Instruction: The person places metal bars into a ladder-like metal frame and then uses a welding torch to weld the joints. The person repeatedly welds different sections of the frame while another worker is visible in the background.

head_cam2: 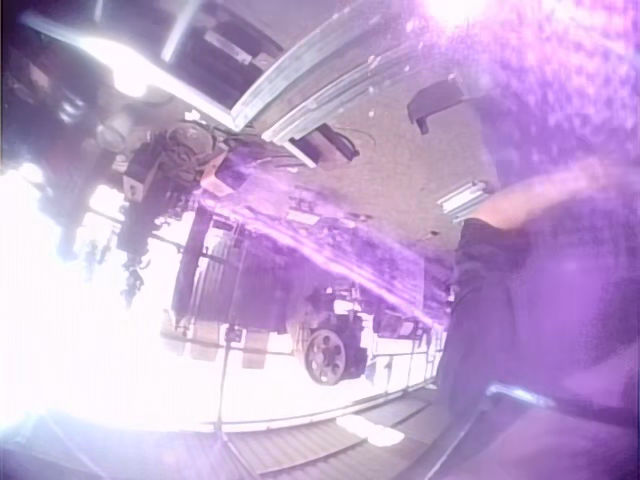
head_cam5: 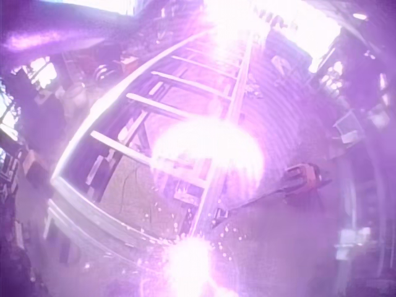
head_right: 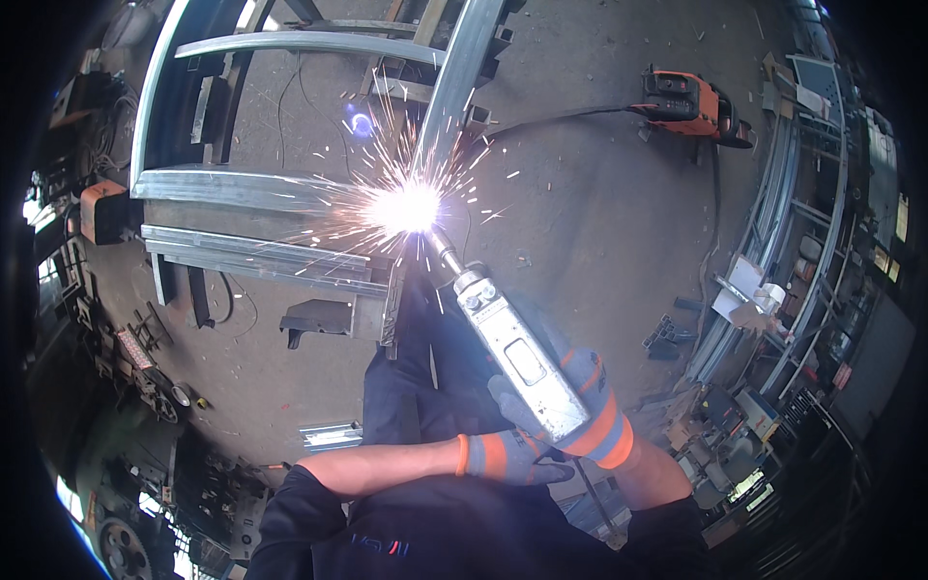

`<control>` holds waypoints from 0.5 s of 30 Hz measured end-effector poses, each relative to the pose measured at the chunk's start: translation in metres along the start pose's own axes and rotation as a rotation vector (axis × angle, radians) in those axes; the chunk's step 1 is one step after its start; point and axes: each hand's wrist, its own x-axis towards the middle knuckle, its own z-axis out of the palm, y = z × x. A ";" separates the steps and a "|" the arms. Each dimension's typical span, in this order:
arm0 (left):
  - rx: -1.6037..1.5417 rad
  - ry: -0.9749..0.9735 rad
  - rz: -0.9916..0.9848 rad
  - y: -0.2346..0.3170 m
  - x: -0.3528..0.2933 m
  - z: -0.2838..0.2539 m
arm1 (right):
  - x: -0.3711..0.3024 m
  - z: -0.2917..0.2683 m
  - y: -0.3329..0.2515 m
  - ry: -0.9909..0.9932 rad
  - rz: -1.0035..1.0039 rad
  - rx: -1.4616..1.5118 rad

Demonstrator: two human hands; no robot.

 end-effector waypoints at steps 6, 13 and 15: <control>0.131 0.026 0.126 -0.029 0.005 0.013 | -0.006 0.007 0.016 0.067 -0.246 -0.233; 0.386 -0.149 0.157 -0.039 0.008 0.007 | -0.015 0.010 0.021 0.031 -0.144 -0.086; 0.473 -0.221 0.168 -0.032 0.006 0.001 | -0.017 0.011 0.023 0.027 -0.148 -0.074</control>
